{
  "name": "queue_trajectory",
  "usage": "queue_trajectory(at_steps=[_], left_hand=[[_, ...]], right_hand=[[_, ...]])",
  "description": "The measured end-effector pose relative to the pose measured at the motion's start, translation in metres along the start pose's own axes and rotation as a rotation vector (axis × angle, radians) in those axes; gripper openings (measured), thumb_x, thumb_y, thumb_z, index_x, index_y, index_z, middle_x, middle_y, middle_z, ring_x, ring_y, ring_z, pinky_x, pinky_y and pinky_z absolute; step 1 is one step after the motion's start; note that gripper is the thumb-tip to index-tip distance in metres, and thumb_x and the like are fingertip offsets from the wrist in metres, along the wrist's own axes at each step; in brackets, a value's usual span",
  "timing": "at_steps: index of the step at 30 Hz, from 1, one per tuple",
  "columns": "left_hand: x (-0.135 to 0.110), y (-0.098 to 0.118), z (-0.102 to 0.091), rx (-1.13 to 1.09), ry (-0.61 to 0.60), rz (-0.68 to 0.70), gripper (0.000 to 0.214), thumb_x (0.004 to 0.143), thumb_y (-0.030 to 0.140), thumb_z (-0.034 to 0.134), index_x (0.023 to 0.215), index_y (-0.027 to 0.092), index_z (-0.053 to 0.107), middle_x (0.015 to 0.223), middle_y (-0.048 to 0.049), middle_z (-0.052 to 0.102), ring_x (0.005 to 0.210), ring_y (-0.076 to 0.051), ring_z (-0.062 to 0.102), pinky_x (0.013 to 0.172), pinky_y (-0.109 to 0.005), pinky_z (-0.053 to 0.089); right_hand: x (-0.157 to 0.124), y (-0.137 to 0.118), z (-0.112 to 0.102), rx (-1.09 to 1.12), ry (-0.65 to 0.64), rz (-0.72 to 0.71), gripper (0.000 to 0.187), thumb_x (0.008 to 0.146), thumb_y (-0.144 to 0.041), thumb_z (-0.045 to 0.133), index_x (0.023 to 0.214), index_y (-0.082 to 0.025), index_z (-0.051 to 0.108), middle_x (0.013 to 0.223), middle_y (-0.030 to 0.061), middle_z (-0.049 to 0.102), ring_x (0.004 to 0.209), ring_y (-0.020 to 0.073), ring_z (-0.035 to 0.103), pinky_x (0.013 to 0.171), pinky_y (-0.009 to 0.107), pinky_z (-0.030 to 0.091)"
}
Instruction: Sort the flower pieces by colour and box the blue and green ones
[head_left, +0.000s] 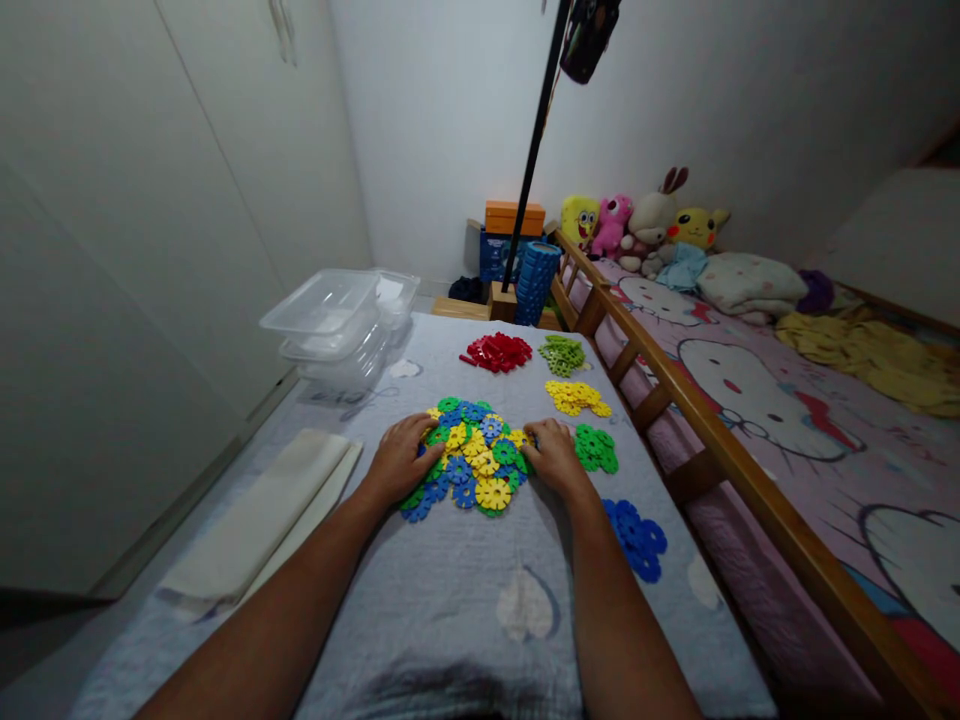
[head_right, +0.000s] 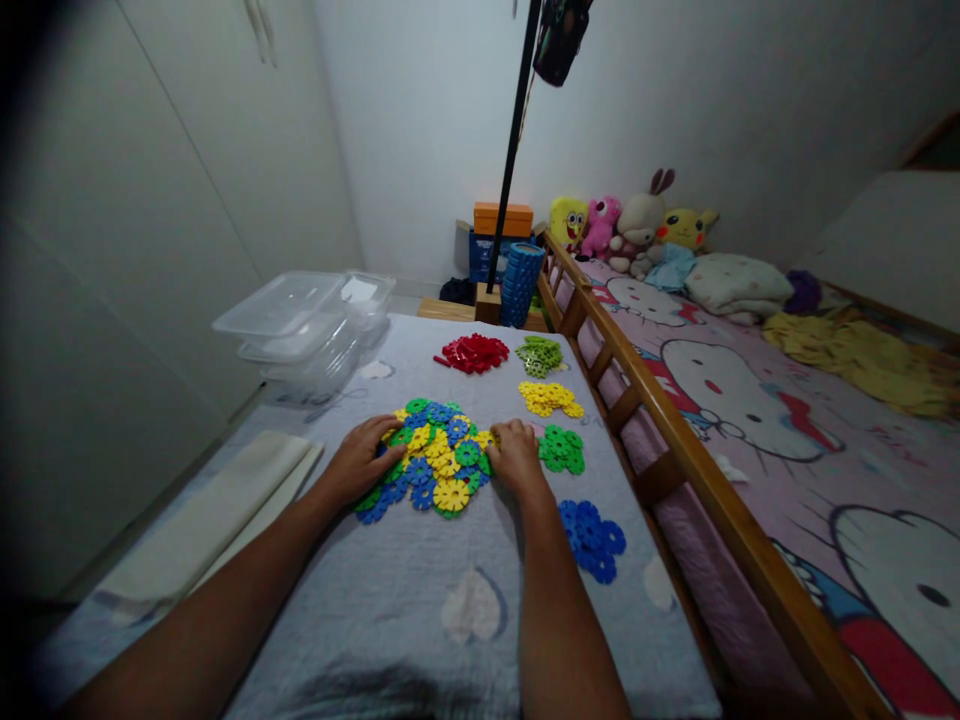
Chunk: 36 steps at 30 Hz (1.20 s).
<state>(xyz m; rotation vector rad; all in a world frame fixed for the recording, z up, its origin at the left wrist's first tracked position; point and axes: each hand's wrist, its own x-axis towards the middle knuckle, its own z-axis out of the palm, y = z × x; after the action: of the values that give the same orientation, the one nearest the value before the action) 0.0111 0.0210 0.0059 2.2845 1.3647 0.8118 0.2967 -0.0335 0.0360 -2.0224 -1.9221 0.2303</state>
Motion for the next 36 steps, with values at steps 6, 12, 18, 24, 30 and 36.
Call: queue_trajectory(at_steps=[6, 12, 18, 24, 30, 36], left_hand=[[0.000, -0.001, 0.001, 0.003, 0.008, -0.001, 0.042, 0.089, 0.047, 0.053, 0.119, 0.021, 0.064, 0.132, -0.0123, 0.064, 0.125, -0.031, 0.057, 0.110, -0.051, 0.042], [0.000, -0.002, 0.002, -0.001, 0.006, 0.003, 0.042, 0.089, 0.048, 0.053, 0.119, 0.021, 0.064, 0.133, -0.0121, 0.063, 0.125, -0.030, 0.057, 0.110, -0.051, 0.042], [-0.001, -0.003, 0.002, -0.007, 0.004, 0.005, 0.042, 0.089, 0.047, 0.053, 0.120, 0.020, 0.064, 0.132, -0.0129, 0.064, 0.125, -0.030, 0.057, 0.109, -0.051, 0.042], [-0.001, -0.003, 0.003, -0.011, 0.016, 0.005, 0.042, 0.089, 0.047, 0.054, 0.120, 0.021, 0.064, 0.132, -0.0123, 0.064, 0.126, -0.031, 0.057, 0.110, -0.051, 0.042], [-0.001, -0.005, 0.003, -0.004, 0.023, 0.018, 0.042, 0.088, 0.048, 0.054, 0.120, 0.022, 0.064, 0.132, -0.0113, 0.064, 0.125, -0.030, 0.057, 0.109, -0.050, 0.043], [-0.001, -0.004, 0.003, -0.012, 0.009, 0.018, 0.044, 0.089, 0.048, 0.053, 0.120, 0.019, 0.064, 0.131, -0.0134, 0.064, 0.125, -0.031, 0.057, 0.110, -0.051, 0.042]], right_hand=[[0.003, 0.003, 0.001, 0.102, 0.060, 0.002, 0.022, 0.079, -0.019, 0.063, 0.101, -0.021, 0.065, 0.104, 0.0074, 0.063, 0.104, 0.0235, 0.054, 0.094, 0.034, 0.036], [0.004, 0.009, -0.004, 0.331, 0.081, 0.024, 0.009, 0.074, -0.018, 0.055, 0.080, -0.020, 0.062, 0.086, 0.0033, 0.064, 0.087, 0.0191, 0.058, 0.082, 0.030, 0.043], [0.021, 0.036, -0.033, 0.634, 0.115, 0.129, 0.013, 0.067, -0.029, 0.057, 0.072, -0.019, 0.063, 0.068, -0.0007, 0.063, 0.065, 0.0151, 0.057, 0.063, 0.026, 0.044], [0.062, 0.095, -0.062, 0.621, 0.338, 0.518, 0.013, 0.059, -0.023, 0.062, 0.071, -0.017, 0.064, 0.056, -0.0030, 0.059, 0.054, 0.0132, 0.055, 0.049, 0.021, 0.039], [0.086, 0.145, -0.065, 0.556, 0.438, 0.778, 0.018, 0.070, -0.020, 0.067, 0.084, -0.010, 0.071, 0.061, 0.0025, 0.063, 0.058, 0.0172, 0.059, 0.048, 0.025, 0.044], [0.090, 0.165, -0.046, 0.538, 0.332, 0.856, 0.039, 0.096, -0.040, 0.062, 0.127, -0.016, 0.060, 0.129, 0.0099, 0.060, 0.110, 0.0250, 0.063, 0.091, 0.044, 0.056]])
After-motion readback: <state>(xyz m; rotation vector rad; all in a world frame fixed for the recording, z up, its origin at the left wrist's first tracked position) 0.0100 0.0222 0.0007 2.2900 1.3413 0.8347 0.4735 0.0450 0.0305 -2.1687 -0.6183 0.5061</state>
